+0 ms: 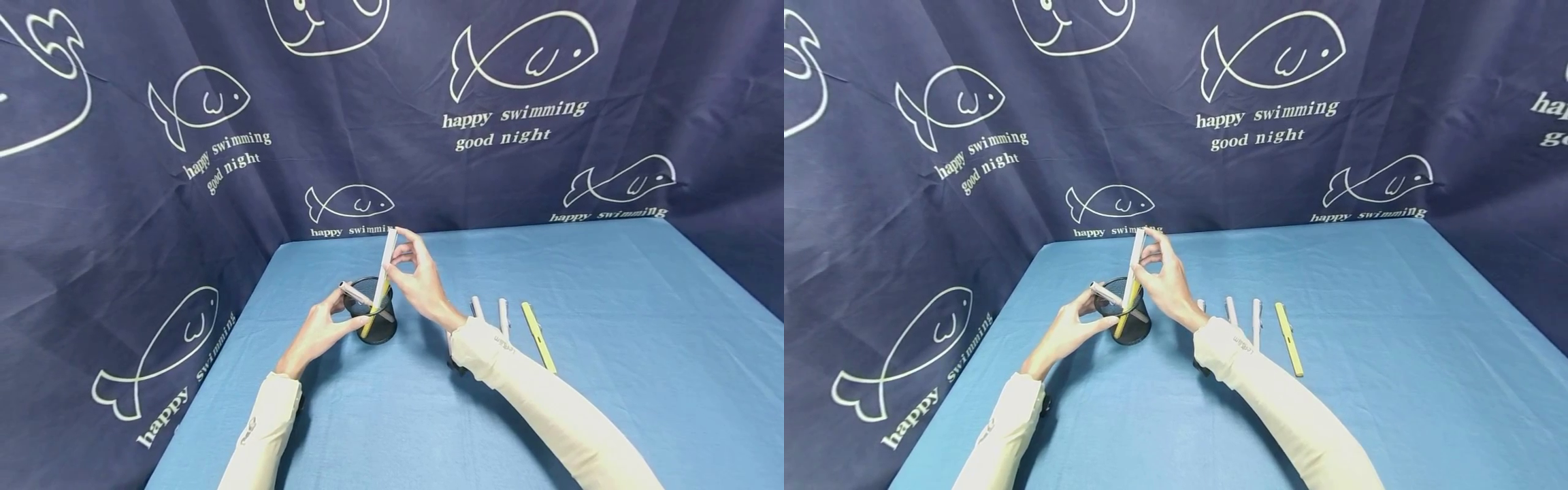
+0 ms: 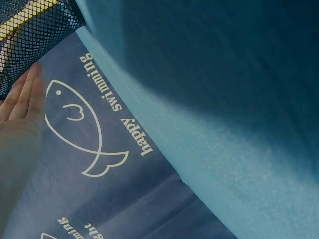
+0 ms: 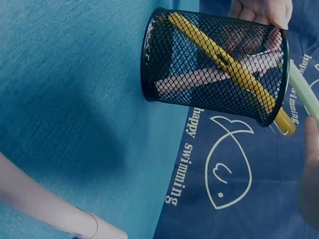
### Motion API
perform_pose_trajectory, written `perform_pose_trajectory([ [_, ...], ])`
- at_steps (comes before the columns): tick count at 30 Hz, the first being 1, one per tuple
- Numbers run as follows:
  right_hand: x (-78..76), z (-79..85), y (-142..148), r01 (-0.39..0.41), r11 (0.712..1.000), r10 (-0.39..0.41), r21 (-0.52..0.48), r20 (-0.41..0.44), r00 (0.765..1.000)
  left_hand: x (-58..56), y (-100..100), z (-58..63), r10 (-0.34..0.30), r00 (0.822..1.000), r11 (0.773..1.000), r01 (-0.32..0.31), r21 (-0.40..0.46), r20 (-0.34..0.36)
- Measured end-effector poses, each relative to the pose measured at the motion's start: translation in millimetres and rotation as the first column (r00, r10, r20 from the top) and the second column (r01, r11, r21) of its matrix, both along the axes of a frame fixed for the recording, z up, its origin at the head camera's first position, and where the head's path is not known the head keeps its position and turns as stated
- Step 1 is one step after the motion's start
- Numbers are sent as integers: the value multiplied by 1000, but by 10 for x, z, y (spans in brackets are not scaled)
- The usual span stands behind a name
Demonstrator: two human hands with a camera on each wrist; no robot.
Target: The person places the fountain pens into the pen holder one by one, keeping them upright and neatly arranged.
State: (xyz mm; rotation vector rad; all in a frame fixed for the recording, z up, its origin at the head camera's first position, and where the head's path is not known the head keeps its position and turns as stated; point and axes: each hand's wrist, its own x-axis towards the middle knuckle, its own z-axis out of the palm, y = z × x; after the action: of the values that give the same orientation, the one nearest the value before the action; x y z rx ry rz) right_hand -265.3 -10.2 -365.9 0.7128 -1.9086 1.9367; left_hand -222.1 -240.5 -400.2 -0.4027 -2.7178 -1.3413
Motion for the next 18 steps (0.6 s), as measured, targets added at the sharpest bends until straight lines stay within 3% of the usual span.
perform_pose_trajectory([
  [18,51,9,54,-44,997,44,68,4,999,0,12,12,-7,1000,1000,7,10,-4],
])
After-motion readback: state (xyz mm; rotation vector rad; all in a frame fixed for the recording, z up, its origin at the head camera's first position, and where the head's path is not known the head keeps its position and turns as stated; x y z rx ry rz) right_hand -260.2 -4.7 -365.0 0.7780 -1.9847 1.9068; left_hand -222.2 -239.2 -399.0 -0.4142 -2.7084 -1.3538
